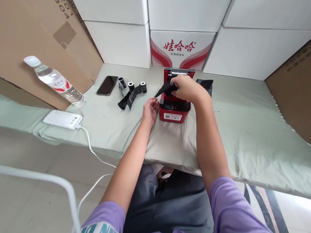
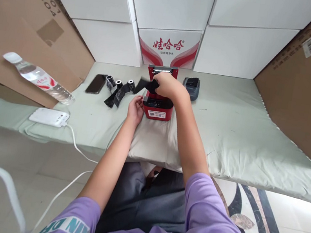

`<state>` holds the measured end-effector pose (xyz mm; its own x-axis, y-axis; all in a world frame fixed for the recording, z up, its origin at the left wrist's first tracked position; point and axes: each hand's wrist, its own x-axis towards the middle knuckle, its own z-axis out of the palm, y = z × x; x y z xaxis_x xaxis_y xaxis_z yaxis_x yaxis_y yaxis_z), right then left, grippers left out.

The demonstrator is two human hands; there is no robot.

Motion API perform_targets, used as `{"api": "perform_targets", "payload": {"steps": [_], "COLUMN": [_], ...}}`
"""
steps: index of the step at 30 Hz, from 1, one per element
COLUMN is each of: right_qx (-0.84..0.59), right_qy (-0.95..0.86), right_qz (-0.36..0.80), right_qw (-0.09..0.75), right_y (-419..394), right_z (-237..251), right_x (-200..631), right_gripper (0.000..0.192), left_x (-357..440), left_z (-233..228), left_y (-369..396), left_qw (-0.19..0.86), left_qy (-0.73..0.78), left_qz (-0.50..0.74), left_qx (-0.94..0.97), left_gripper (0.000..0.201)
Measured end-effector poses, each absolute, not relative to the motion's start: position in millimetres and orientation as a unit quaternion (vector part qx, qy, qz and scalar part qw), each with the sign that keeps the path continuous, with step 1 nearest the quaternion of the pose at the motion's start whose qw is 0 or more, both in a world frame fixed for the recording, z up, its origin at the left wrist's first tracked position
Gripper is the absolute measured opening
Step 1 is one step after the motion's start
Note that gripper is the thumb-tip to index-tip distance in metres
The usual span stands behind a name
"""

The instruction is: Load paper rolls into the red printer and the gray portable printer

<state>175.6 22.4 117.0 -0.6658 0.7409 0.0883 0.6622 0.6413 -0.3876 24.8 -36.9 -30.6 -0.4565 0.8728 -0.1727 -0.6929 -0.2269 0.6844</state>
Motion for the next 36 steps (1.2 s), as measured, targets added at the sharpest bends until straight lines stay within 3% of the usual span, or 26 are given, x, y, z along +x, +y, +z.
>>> {"api": "perform_targets", "payload": {"steps": [6, 20, 36], "right_qx": [-0.38, -0.37, -0.418], "right_qy": [-0.911, -0.904, -0.892], "right_qz": [0.1, 0.12, 0.166], "right_qw": [0.124, 0.178, 0.051], "right_y": [22.2, 30.2, 23.0], "right_z": [101.6, 83.5, 107.4], "right_x": [172.1, 180.9, 175.3], "right_gripper": [0.027, 0.027, 0.033], "left_x": [24.0, 23.6, 23.9], "left_z": [-33.0, -36.6, -30.9], "left_y": [-35.7, -31.6, -34.2], "left_qw": [0.501, 0.485, 0.499], "left_qy": [0.365, 0.355, 0.37], "left_qz": [0.773, 0.787, 0.772], "left_qx": [0.133, 0.138, 0.135], "left_gripper": [0.008, 0.01, 0.005]}}
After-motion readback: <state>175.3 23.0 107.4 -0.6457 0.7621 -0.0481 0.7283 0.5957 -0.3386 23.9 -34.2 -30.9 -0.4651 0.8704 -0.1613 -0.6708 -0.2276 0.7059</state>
